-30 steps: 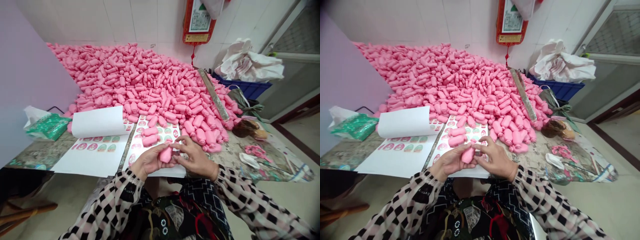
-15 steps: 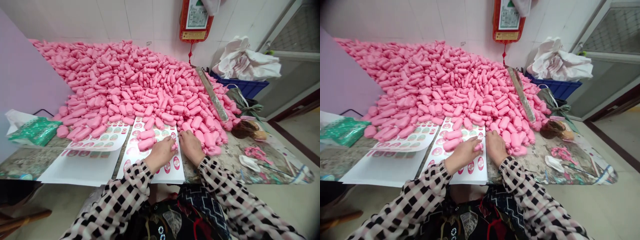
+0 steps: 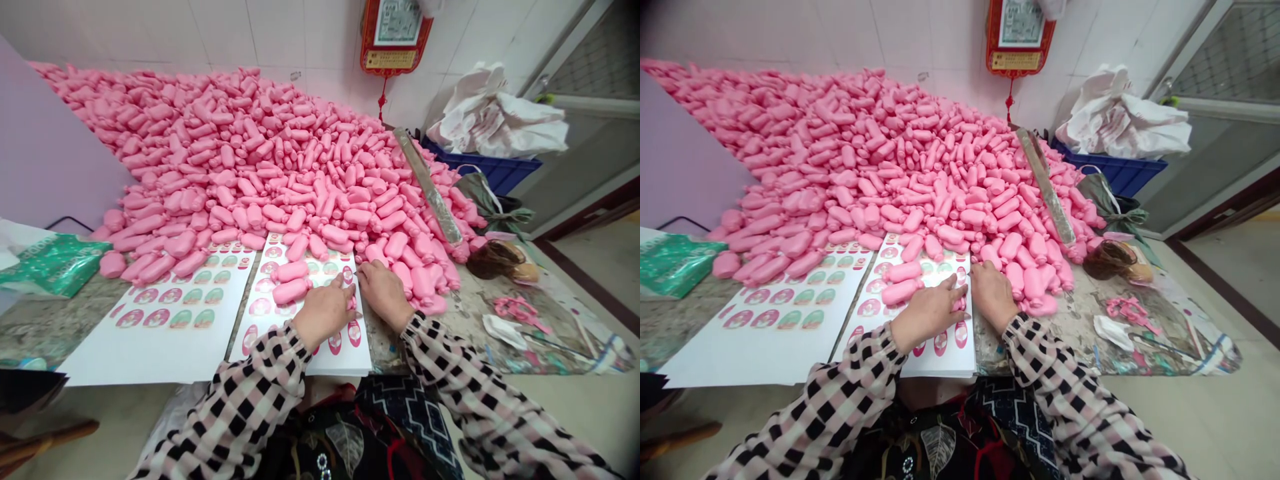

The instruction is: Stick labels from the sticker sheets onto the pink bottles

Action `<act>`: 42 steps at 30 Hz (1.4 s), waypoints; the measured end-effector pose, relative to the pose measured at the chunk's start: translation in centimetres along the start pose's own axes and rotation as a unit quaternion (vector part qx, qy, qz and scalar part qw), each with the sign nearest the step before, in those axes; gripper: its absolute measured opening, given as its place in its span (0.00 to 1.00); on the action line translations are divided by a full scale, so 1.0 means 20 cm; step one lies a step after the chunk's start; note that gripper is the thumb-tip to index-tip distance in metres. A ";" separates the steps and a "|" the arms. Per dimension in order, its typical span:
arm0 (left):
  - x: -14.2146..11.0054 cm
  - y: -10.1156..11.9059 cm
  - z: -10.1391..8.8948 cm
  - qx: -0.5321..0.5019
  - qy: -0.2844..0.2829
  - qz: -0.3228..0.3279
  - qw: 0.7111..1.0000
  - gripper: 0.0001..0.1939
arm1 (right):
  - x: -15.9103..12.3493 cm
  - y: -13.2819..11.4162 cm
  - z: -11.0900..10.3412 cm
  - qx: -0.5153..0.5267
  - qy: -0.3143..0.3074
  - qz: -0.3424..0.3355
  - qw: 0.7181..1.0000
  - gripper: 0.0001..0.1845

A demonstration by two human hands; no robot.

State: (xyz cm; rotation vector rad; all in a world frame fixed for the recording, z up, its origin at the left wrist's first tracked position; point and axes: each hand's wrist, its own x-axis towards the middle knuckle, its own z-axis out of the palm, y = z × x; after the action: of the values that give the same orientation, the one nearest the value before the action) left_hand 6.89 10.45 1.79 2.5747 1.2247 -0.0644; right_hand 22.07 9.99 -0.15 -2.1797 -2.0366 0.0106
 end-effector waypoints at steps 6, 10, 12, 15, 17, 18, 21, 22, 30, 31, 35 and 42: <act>-0.01 0.00 0.00 -0.043 0.009 -0.010 0.999 0.27 | 0.01 0.00 -0.01 -0.009 0.000 0.009 1.000 0.17; -0.01 0.00 -0.01 -0.050 -0.002 -0.014 0.999 0.26 | 0.01 0.02 -0.01 -0.002 0.005 -0.014 1.000 0.16; -0.01 0.00 -0.01 -0.041 0.000 -0.010 0.999 0.26 | 0.02 0.03 -0.01 0.004 0.004 -0.026 1.000 0.16; -0.01 0.00 -0.01 -0.019 0.001 0.000 1.000 0.26 | 0.03 0.04 -0.02 0.012 -0.003 -0.035 0.999 0.16; -0.01 0.00 -0.01 -0.015 -0.003 0.005 1.000 0.27 | 0.04 0.04 -0.02 0.016 -0.007 -0.034 0.999 0.16; -0.01 0.00 -0.01 -0.016 -0.004 0.005 1.000 0.27 | 0.04 0.04 -0.02 0.019 -0.009 -0.033 0.999 0.16; -0.01 0.00 -0.01 -0.023 -0.010 -0.005 1.000 0.27 | 0.04 0.04 -0.03 0.031 -0.014 -0.027 0.999 0.15; -0.01 0.00 -0.01 -0.025 -0.013 -0.010 1.000 0.27 | 0.04 0.04 -0.03 0.037 -0.016 -0.027 0.999 0.15; 0.00 0.01 -0.02 -0.036 -0.018 -0.013 0.999 0.26 | 0.01 0.01 0.02 0.056 0.001 0.033 0.998 0.15; 0.00 0.00 -0.02 -0.037 -0.017 -0.012 0.999 0.25 | 0.01 0.00 0.03 0.054 0.007 0.044 0.998 0.15; -0.01 0.01 -0.02 -0.037 -0.012 -0.009 0.999 0.25 | 0.01 -0.04 0.05 0.060 0.015 0.073 0.995 0.15; 0.00 0.01 -0.04 -0.052 -0.025 -0.020 0.998 0.27 | 0.04 -0.04 0.04 0.074 -0.001 0.063 0.995 0.16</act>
State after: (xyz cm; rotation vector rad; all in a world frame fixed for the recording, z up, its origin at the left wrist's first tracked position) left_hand 6.94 10.60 2.49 2.4461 1.2290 -0.0704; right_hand 21.24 10.84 -0.78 -2.2126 -1.8325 0.1725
